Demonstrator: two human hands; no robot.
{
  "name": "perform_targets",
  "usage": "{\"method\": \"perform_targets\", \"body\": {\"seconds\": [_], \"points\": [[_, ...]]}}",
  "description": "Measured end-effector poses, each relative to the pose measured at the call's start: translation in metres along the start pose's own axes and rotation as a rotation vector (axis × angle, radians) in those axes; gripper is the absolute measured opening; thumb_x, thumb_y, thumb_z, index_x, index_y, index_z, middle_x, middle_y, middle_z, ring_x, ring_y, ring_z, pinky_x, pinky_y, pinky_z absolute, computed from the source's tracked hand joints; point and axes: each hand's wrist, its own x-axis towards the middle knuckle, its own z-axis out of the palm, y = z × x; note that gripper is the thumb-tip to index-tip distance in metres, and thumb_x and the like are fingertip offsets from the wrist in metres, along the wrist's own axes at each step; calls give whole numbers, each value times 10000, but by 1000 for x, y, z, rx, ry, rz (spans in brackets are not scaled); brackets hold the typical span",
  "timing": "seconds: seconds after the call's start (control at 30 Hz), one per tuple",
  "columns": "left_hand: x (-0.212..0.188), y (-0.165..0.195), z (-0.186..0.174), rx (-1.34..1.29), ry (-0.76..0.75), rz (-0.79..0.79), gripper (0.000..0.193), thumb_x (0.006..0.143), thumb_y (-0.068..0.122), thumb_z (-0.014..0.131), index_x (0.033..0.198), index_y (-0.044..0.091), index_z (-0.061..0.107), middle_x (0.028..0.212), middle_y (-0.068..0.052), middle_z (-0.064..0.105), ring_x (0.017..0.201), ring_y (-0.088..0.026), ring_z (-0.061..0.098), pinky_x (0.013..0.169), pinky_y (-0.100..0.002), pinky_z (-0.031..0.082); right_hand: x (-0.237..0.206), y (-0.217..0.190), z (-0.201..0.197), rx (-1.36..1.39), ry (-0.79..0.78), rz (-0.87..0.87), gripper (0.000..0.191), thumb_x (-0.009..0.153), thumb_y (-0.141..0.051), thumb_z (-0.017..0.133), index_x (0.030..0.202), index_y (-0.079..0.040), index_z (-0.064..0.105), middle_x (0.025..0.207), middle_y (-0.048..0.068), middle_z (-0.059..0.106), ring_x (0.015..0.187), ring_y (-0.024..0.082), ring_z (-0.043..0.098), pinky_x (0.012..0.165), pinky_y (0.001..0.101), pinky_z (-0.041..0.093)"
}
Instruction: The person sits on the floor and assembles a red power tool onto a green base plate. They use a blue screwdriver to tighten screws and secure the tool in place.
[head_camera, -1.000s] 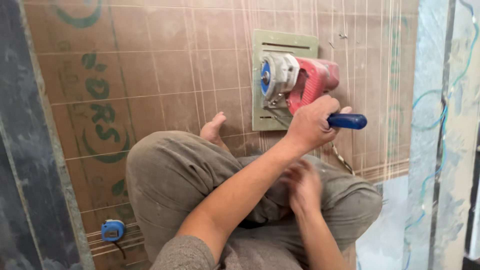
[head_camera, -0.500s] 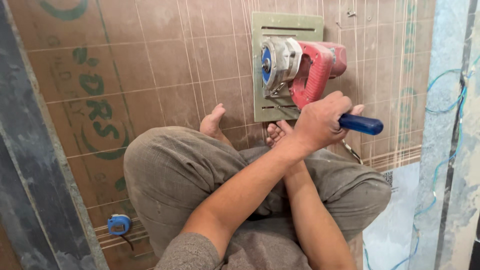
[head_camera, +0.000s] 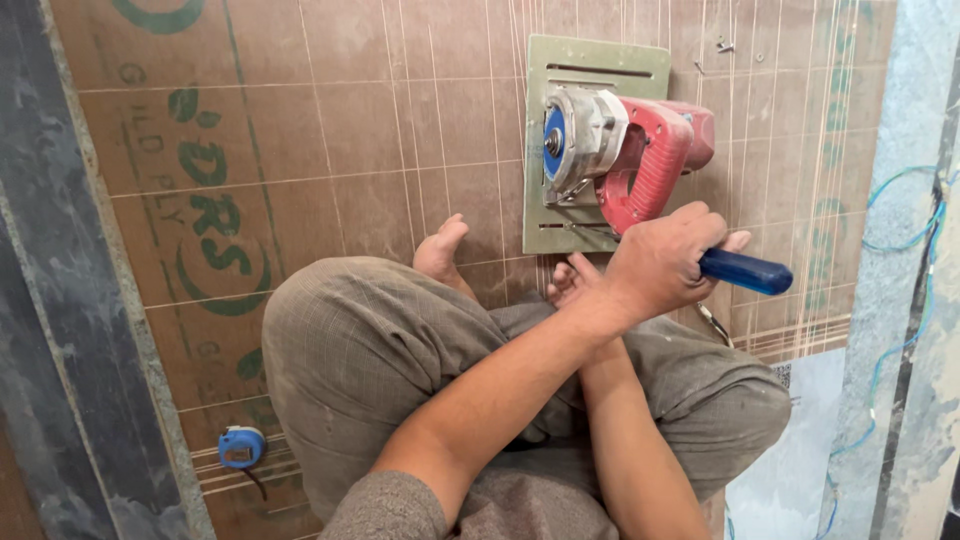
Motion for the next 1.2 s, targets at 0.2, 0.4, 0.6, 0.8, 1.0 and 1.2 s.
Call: {"method": "perform_targets", "body": {"seconds": [0.2,0.4,0.6,0.8,1.0,1.2], "points": [[1,-2,3,4,8,-41,299,1007,290,673,822,113,519,816,-81,515,660,-294,580,575,-412,465,-72,-71,-62,-137,245,-150,330,1092,-281,565,1299,-30,620,1099,133,682,953,283,676,854,445,554],[2,0,1,-26,28,-24,305,1012,263,678,812,108,508,811,-80,508,654,-289,580,574,-413,461,12,-215,20,-1028,-31,-1005,221,1100,-51,642,1307,26,637,1116,38,651,918,95,604,798,235,527],[11,-2,-7,-21,65,-34,323,1007,249,694,793,102,502,791,-85,494,619,-289,557,549,-410,456,205,-202,167,-2207,-561,-654,412,983,-316,714,1334,-100,692,1220,204,700,1080,365,663,916,455,514],[11,-4,-6,17,45,-111,329,1005,231,692,775,96,501,780,-85,483,588,-279,542,523,-396,446,258,-168,158,-2354,-666,-361,410,925,-366,738,1246,-111,720,1123,173,745,1006,345,693,880,465,533],[6,-4,-3,-9,56,-83,306,1044,224,661,798,111,521,740,-69,480,600,-252,550,542,-378,459,266,-174,134,-2252,-570,-425,365,895,-358,751,1192,-146,755,1062,148,757,951,322,711,848,444,540],[9,-1,-5,-14,58,-99,346,1040,243,675,771,108,504,717,-70,473,583,-257,540,528,-389,446,268,-174,119,-2266,-651,-605,370,949,-316,749,1275,-140,749,1154,177,708,1057,359,658,901,456,516]]}}
